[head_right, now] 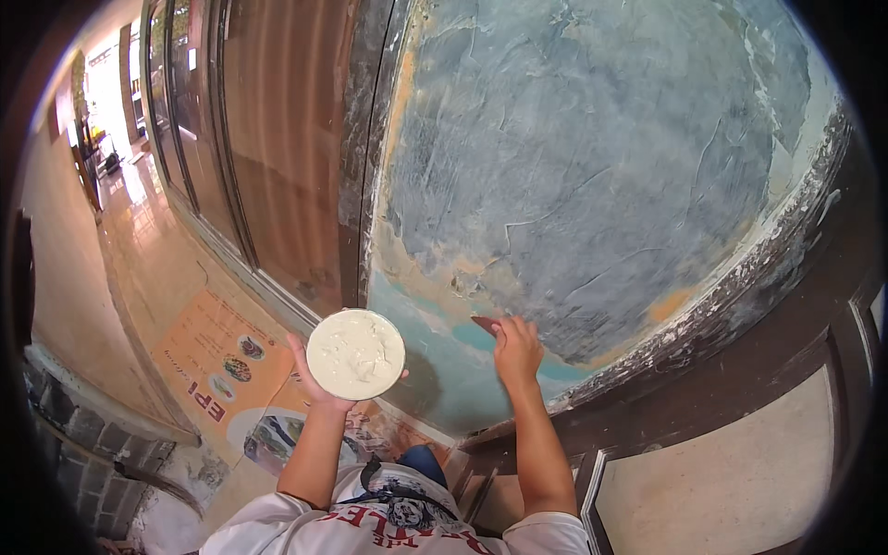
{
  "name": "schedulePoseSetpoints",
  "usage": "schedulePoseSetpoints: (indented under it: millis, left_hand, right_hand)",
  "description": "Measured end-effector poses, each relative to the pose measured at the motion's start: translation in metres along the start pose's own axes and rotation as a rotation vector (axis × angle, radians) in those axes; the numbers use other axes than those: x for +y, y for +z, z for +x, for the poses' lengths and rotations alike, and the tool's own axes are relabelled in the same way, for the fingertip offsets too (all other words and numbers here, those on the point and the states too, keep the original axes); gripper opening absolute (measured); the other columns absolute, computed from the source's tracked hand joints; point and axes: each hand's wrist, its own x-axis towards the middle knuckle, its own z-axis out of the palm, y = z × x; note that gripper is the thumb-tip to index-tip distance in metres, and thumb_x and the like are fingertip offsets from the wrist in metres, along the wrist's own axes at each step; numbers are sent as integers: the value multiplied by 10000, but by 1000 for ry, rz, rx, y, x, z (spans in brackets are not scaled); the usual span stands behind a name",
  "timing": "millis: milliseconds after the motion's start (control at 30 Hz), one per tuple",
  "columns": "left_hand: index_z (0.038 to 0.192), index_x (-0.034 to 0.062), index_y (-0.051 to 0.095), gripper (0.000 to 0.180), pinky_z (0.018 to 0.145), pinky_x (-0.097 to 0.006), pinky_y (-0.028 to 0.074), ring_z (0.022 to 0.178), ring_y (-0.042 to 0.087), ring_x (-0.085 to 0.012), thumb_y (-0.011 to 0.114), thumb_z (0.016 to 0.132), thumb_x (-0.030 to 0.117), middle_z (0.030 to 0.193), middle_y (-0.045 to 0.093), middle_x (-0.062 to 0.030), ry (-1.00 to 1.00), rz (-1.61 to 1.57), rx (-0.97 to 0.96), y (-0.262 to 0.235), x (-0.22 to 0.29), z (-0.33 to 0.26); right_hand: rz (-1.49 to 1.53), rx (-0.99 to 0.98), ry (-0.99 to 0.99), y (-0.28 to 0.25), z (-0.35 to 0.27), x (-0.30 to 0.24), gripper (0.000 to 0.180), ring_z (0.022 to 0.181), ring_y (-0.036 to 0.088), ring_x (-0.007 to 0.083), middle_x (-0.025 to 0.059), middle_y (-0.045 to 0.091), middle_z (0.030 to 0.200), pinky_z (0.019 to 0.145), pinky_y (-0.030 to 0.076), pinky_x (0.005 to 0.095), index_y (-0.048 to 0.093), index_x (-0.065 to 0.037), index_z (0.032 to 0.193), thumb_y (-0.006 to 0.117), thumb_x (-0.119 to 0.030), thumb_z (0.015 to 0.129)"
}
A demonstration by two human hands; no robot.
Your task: The person applies putty to a wall surface around a door frame using a scraper while holding a container of putty in the other hand.
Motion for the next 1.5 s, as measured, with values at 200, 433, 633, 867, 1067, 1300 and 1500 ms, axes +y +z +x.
schedulePoseSetpoints:
  millis: [200,433,633,867,1067,1300,1500]
  left_hand:
    - [1531,168,490,1024,972,-910,337,1352,515,-507,355,864,934,1563,499,-141,-11,5,-47,-5,4,0]
    - [1539,142,485,1017,955,-933,308,1370,490,-513,356,886,910,1574,478,-169,16,108,105,-7,3,-1]
    - [1554,165,464,1035,947,-938,309,1369,488,-526,350,867,931,1590,461,-165,-15,38,-8,0,1,-4]
    - [1557,188,458,1032,997,-922,291,1392,472,-503,328,864,942,1602,448,-128,-25,40,-2,1,2,-6]
    - [1557,187,456,1031,989,-922,298,1383,479,-509,346,861,939,1597,449,-144,-15,48,-33,1,4,-6]
    - [1567,172,450,1040,964,-944,277,1399,456,-530,360,864,933,1613,432,-164,-4,67,-25,-6,3,-1]
    - [1566,171,454,1030,961,-950,268,1404,457,-518,357,871,926,1617,434,-145,-5,31,-7,-2,4,-1]
  right_hand:
    - [87,32,-1,-8,3,-4,129,929,631,339,41,701,1020,757,538,478,732,-123,1028,727,-209,932]
    - [32,31,-38,0,6,-6,96,923,632,329,31,705,1025,752,538,468,739,-119,1000,725,-184,931]
    - [79,61,-14,-8,6,-10,96,935,633,322,30,695,998,756,535,464,735,-119,993,727,-193,932]
    - [6,21,-36,9,-2,-3,97,936,632,329,39,684,977,756,532,461,731,-122,994,727,-197,932]
    - [72,44,6,-9,11,-15,92,930,631,340,42,685,981,748,531,471,731,-119,997,718,-185,935]
    - [37,-9,-23,7,-5,-7,99,925,633,342,51,685,987,765,531,474,734,-123,999,720,-198,937]
    - [98,65,27,-13,16,-10,94,928,632,348,52,687,996,762,531,476,738,-128,1000,714,-199,943]
